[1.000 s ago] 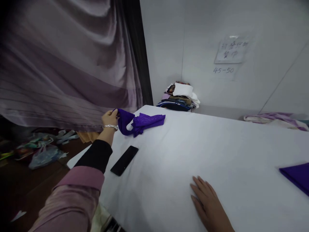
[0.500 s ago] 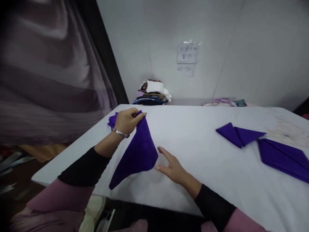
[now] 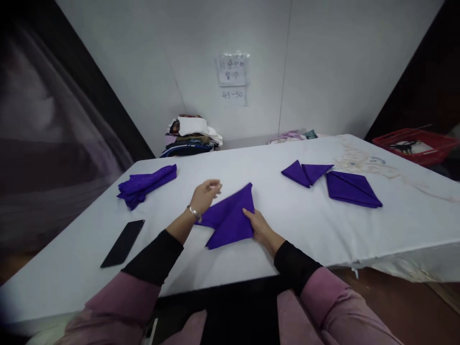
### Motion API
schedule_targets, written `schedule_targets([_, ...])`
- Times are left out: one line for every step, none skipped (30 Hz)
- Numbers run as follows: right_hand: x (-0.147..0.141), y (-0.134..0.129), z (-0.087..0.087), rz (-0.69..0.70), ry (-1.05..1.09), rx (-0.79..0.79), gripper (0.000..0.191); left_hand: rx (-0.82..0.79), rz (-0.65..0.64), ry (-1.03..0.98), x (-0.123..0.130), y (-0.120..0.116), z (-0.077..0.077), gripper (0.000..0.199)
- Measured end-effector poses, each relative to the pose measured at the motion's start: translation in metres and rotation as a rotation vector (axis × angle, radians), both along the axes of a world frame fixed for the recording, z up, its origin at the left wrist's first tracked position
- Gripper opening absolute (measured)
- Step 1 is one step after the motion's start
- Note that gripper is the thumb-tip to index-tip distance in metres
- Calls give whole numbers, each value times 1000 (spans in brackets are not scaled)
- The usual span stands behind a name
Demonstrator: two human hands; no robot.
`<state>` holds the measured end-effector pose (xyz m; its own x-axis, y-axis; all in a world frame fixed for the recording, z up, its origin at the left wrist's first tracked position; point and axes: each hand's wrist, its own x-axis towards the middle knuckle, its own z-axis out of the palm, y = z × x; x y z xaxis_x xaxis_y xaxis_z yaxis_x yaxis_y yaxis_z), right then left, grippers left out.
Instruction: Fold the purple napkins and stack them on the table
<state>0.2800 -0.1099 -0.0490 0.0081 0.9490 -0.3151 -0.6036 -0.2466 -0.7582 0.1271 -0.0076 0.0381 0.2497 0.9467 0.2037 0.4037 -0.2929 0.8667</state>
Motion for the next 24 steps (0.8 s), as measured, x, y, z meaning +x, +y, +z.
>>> schedule_targets([7, -1, -3, -14, 3, -8, 28, -27, -23, 103, -2, -8, -14, 29])
schedule_targets([12, -1, -5, -11, 9, 3, 27, -25, -42, 213, -3, -17, -27, 26])
schedule_targets([16, -3, -6, 9, 19, 27, 27, -11, -43, 298, -4, -26, -40, 24])
schedule_targets([18, -4, -7, 36, 28, 57, 27, -5, -51, 353, -4, -36, -52, 25])
schedule_targets([20, -5, -7, 62, 32, 87, 27, -16, -56, 389, -4, -46, -63, 26])
schedule_targets([21, -6, -7, 85, 32, 108, 27, -36, -57, 402, -3, -54, -72, 28])
schedule_targets([21, -6, -6, 103, 27, 116, 27, -63, -59, 399, -2, -62, -79, 28])
schedule_targets([21, -7, -6, 116, 20, 115, 27, -94, -58, 382, 0, -68, -85, 27])
schedule_targets([21, -8, -6, 124, 12, 108, 28, -120, -53, 352, 2, -74, -88, 25])
schedule_targets([21, -8, -5, 127, 7, 100, 29, -137, -40, 316, 5, -80, -90, 23])
schedule_targets([21, -8, -5, 128, 4, 97, 31, -143, -22, 279, 9, -85, -89, 22])
schedule_targets([21, -7, -5, 121, -1, 101, 32, -137, -1, 247, 14, -90, -87, 21])
schedule_targets([22, -6, -5, 100, -14, 116, 34, -119, 13, 222, 20, -96, -84, 21])
schedule_targets([24, -5, -5, 62, -42, 133, 35, -95, 13, 207, 26, -102, -80, 20])
schedule_targets([26, -3, -5, 14, -89, 146, 38, -71, -4, 198, 34, -109, -76, 20])
schedule_targets([29, 0, -6, -40, -147, 152, 42, -53, -38, 190, 42, -115, -72, 21])
schedule_targets([32, 2, -6, -91, -202, 151, 47, -49, -80, 177, 49, -120, -69, 23])
schedule_targets([36, 4, -7, -131, -244, 144, 53, -65, -121, 154, 57, -125, -67, 25])
schedule_targets([40, 5, -8, -156, -265, 136, 58, -108, -154, 116, 63, -129, -67, 28])
schedule_targets([43, 5, -9, -163, -265, 136, 61, -177, -177, 64, 67, -131, -66, 31])
schedule_targets([47, 3, -10, -162, -249, 145, 60, -264, -189, 0, 70, -132, -67, 35])
schedule_targets([51, 0, -10, -154, -229, 156, 58, -357, -191, -71, 72, -131, -67, 38])
schedule_targets([54, -4, -11, -143, -209, 164, 56, -437, -184, -143, 73, -131, -68, 40])
schedule_targets([57, -8, -11, -127, -192, 169, 53, -490, -171, -210, 73, -129, -68, 41])
